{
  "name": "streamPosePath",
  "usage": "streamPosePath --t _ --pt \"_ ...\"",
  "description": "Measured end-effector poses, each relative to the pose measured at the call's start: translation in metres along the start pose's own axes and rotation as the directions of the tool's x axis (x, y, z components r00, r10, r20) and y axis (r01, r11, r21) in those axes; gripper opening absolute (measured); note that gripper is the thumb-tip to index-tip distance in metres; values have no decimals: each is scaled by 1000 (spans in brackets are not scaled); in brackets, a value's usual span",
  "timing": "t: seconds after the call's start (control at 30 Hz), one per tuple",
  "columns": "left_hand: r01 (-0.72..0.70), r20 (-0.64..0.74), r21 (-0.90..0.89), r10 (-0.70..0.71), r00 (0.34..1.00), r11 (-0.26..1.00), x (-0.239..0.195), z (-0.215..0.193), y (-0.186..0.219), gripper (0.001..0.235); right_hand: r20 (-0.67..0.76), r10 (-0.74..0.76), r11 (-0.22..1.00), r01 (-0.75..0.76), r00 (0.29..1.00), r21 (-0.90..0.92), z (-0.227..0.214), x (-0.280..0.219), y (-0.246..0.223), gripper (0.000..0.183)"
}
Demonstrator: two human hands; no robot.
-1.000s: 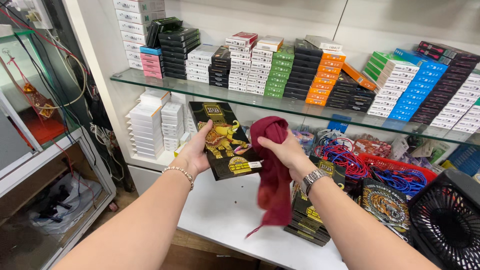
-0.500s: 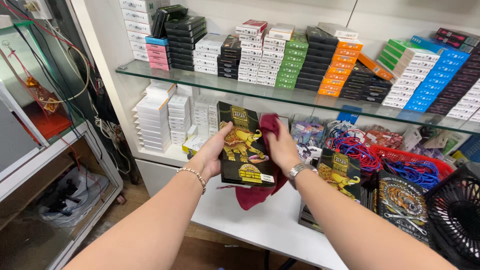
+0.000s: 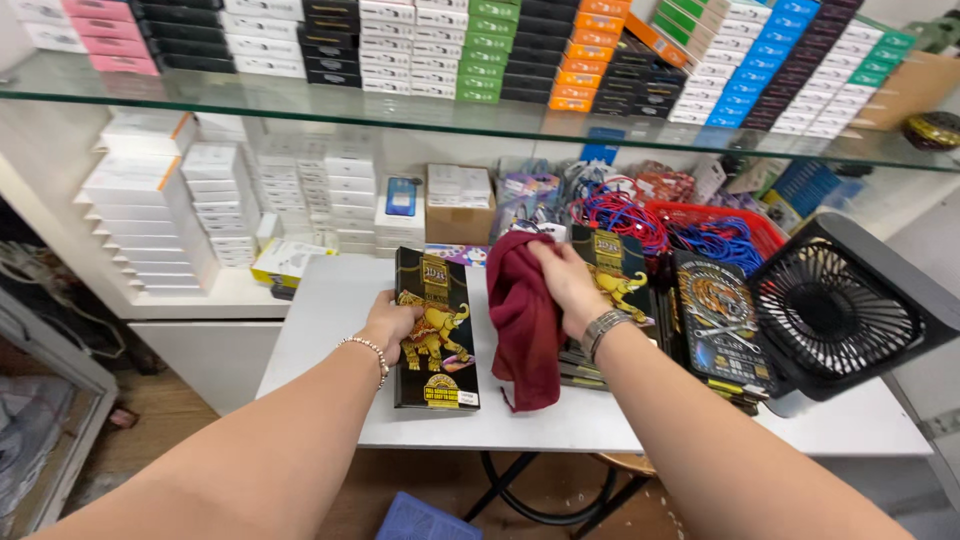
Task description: The person wipes the surfaces of multiple small product boxes with a maroon cloth, then stacks them on a glass shelf. The person repeats this process for several boxes, handling them one at a time and placing them in neat stacks.
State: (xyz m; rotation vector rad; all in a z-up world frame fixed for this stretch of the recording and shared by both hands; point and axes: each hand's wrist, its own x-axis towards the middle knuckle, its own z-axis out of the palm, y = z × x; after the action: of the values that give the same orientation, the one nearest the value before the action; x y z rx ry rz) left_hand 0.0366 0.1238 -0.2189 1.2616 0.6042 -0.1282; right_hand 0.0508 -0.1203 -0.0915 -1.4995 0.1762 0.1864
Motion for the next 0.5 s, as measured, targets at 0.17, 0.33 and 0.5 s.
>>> streamPosePath --t 0.17,0.33,0.5 --pt "118 -7 20 -118 993 993 9 12 -25 61 -5 -13 996 12 1000 -89 -5 -11 41 46" --pt "60 -65 76 -55 996 995 -4 8 -27 78 -37 24 1000 -25 999 -5 -11 -21 21 46" --pt "94 -157 363 -39 987 927 -36 2 -3 73 43 -7 998 4 999 57 -12 -33 -12 49"
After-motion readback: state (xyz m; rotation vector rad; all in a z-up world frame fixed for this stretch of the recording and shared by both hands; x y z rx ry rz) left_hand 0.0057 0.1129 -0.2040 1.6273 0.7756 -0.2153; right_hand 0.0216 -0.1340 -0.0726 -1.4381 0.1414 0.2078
